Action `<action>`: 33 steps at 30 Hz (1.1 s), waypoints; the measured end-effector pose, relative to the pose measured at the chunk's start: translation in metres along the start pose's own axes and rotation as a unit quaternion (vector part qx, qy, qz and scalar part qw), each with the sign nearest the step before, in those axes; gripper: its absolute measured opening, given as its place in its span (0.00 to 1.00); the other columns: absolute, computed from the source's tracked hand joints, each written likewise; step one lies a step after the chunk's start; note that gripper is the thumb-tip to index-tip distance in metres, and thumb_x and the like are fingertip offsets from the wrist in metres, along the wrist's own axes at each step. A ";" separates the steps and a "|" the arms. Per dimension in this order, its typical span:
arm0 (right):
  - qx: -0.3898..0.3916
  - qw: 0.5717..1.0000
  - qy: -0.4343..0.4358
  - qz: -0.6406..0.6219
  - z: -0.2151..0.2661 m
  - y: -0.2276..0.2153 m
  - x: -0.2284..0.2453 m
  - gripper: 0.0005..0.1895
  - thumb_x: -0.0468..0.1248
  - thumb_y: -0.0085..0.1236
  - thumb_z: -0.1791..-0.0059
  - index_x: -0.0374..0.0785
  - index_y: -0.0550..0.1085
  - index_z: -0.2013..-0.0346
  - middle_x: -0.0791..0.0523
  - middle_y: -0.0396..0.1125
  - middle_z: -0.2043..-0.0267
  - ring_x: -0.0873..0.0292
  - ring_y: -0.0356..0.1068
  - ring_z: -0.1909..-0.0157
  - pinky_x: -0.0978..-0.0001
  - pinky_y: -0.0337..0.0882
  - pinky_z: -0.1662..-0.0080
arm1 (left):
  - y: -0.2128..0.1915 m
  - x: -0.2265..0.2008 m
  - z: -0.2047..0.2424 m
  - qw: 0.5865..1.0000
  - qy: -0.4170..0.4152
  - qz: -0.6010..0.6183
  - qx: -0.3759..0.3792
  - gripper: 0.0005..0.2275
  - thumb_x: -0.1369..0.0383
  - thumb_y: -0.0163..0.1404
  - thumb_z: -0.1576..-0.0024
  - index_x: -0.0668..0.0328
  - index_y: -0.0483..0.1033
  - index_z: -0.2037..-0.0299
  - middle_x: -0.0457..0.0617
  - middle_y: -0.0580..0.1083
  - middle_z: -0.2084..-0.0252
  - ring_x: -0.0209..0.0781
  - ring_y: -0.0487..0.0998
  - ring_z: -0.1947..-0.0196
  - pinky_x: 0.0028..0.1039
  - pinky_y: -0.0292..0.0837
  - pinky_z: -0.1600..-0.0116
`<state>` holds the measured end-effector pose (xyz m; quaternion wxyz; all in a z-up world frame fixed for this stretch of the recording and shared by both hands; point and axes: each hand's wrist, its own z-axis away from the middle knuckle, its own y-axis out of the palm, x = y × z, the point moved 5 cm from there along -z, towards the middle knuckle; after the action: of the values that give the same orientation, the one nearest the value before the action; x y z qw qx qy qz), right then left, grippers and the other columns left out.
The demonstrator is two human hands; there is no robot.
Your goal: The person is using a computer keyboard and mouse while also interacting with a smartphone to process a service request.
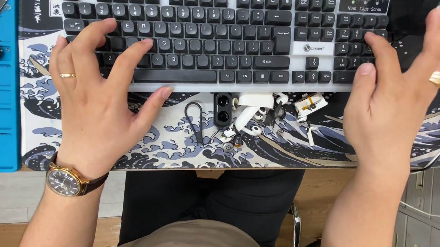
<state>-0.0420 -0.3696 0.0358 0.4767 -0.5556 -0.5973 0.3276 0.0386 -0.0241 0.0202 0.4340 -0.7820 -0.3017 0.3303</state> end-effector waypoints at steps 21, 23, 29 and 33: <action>-0.112 0.977 -0.174 -0.048 0.005 -0.009 0.017 0.12 0.26 0.54 0.38 0.23 0.85 0.54 0.36 0.56 0.25 0.29 0.65 0.29 0.41 0.63 0.32 | 0.002 -0.001 0.000 1.000 -0.015 -0.006 0.002 0.20 0.53 0.54 0.34 0.55 0.73 0.38 0.64 0.59 0.33 0.63 0.62 0.32 0.65 0.50 0.30; -0.098 0.989 -0.112 0.024 -0.001 -0.005 0.011 0.24 0.42 0.51 0.33 0.23 0.86 0.41 0.38 0.46 0.20 0.30 0.52 0.20 0.35 0.58 0.24 | 0.002 0.000 -0.001 1.000 -0.024 0.001 0.006 0.21 0.52 0.52 0.35 0.53 0.73 0.38 0.62 0.59 0.34 0.62 0.63 0.33 0.64 0.49 0.29; -0.011 0.998 -0.029 0.049 -0.006 0.013 0.000 0.36 0.49 0.35 0.28 0.25 0.82 0.23 0.45 0.28 0.14 0.36 0.27 0.13 0.25 0.40 0.16 | -0.001 0.001 -0.001 1.000 -0.022 -0.009 0.004 0.21 0.51 0.51 0.35 0.53 0.73 0.38 0.62 0.59 0.33 0.62 0.63 0.33 0.64 0.51 0.29; -0.033 0.999 -0.029 0.003 -0.005 0.011 0.001 0.30 0.44 0.38 0.30 0.26 0.83 0.31 0.43 0.33 0.15 0.30 0.35 0.13 0.24 0.39 0.17 | -0.002 0.003 0.000 1.000 -0.024 -0.002 0.013 0.21 0.53 0.54 0.35 0.53 0.73 0.37 0.62 0.58 0.33 0.63 0.62 0.33 0.65 0.50 0.29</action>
<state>-0.0336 -0.3675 0.0276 0.4395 -0.5632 -0.6196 0.3251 0.0404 -0.0214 0.0211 0.4375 -0.7672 -0.3095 0.3525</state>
